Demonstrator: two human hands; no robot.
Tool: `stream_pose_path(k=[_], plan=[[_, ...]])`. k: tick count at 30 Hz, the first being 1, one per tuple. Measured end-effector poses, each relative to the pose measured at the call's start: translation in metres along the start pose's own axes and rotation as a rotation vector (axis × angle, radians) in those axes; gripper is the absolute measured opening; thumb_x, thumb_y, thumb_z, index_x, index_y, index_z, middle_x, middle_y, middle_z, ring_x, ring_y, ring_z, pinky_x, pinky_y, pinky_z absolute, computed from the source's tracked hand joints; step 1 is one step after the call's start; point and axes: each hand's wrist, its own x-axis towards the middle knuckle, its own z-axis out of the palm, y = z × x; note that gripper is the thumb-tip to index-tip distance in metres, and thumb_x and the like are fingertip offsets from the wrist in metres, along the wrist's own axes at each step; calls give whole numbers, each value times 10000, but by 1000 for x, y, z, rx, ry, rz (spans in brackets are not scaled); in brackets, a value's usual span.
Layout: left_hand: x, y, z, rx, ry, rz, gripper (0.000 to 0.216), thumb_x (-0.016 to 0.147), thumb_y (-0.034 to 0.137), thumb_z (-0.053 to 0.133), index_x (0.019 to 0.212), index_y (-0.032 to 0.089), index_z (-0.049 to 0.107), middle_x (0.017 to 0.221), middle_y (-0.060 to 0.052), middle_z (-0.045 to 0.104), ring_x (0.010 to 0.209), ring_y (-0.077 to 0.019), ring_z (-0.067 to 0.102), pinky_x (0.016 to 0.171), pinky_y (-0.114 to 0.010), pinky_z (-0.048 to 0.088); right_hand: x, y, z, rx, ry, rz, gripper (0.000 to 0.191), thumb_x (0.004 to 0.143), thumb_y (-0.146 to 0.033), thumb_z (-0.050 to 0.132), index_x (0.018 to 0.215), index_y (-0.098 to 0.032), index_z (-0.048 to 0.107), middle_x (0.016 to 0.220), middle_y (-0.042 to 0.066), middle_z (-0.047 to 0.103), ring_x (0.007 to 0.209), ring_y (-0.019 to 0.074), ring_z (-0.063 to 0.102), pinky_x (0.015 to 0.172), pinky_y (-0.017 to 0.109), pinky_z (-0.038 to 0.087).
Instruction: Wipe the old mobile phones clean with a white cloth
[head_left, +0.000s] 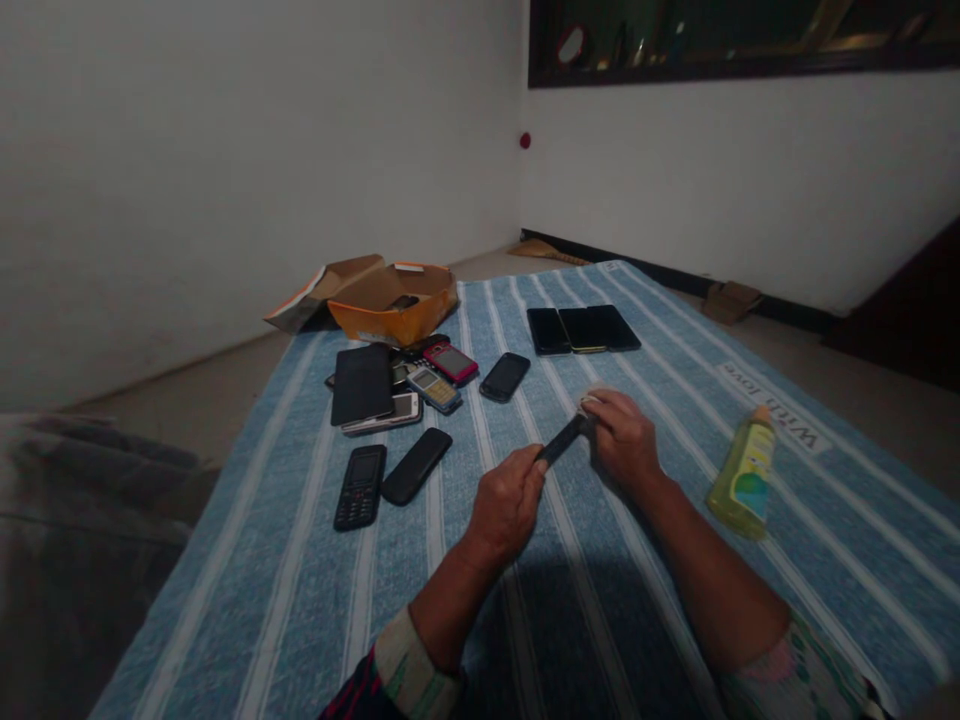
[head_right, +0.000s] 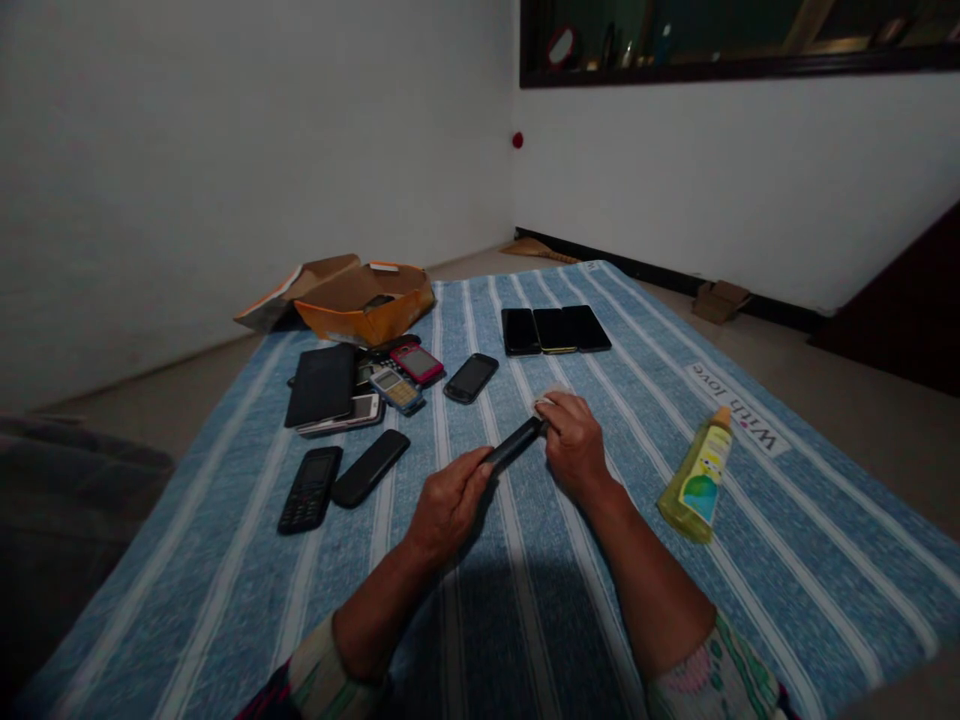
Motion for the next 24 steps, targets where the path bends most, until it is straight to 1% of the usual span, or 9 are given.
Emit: stream_pose_path(k=[2,4,7,11,15,18,21,24], plan=[[0,-1,1,-5,-6,-3,346,997,322,386,1125,137,649,976,-108,743,882,-204,714,795,-314,574,1,-9,-2,-36,-41,-82,270,865,-69,485,937,-192,715,1023,110,701,970,240,634,871,429,530],[0,-2,2,-15,-2,-11,349,995,326,389,1123,136,653,992,-112,746,893,-207,716,811,-318,571,1,-23,-3,-50,-106,-197,255,882,-62,479,920,-170,706,1036,128,699,967,241,626,886,428,517],[2,-2,1,-36,-3,-40,336,988,323,401,1109,154,665,984,-97,753,885,-204,716,818,-309,564,2,-39,-3,-14,-171,-300,267,900,-58,453,886,-173,694,1007,119,702,948,229,630,897,420,505],[5,0,-1,-80,-23,-68,329,985,329,410,1094,171,677,955,-76,751,847,-192,709,805,-292,553,5,-41,-4,37,-214,-311,256,914,-71,459,866,-174,688,1005,113,701,941,217,626,879,395,498],[7,1,-2,-95,-36,-82,346,981,359,418,1101,171,682,928,-66,746,824,-192,700,783,-291,548,8,-36,-8,-8,-262,-278,257,919,-75,461,855,-182,687,967,103,693,905,216,604,856,393,484],[8,0,-2,-106,-45,-97,361,981,364,410,1115,158,675,958,-75,743,853,-196,692,815,-300,543,12,-37,-9,7,-321,-330,231,924,-95,469,889,-169,685,982,111,686,900,215,588,835,379,486],[8,0,-2,-112,-56,-112,365,980,370,408,1100,156,679,948,-74,743,845,-196,687,829,-309,540,16,-37,-11,44,-375,-394,226,930,-107,463,906,-160,682,994,115,683,917,217,584,829,371,491],[9,0,-2,-109,-48,-120,363,970,382,428,1113,160,677,985,-79,740,867,-201,685,832,-308,538,18,-35,-14,15,-428,-389,241,932,-110,452,904,-179,681,987,96,681,915,211,588,836,375,491]])
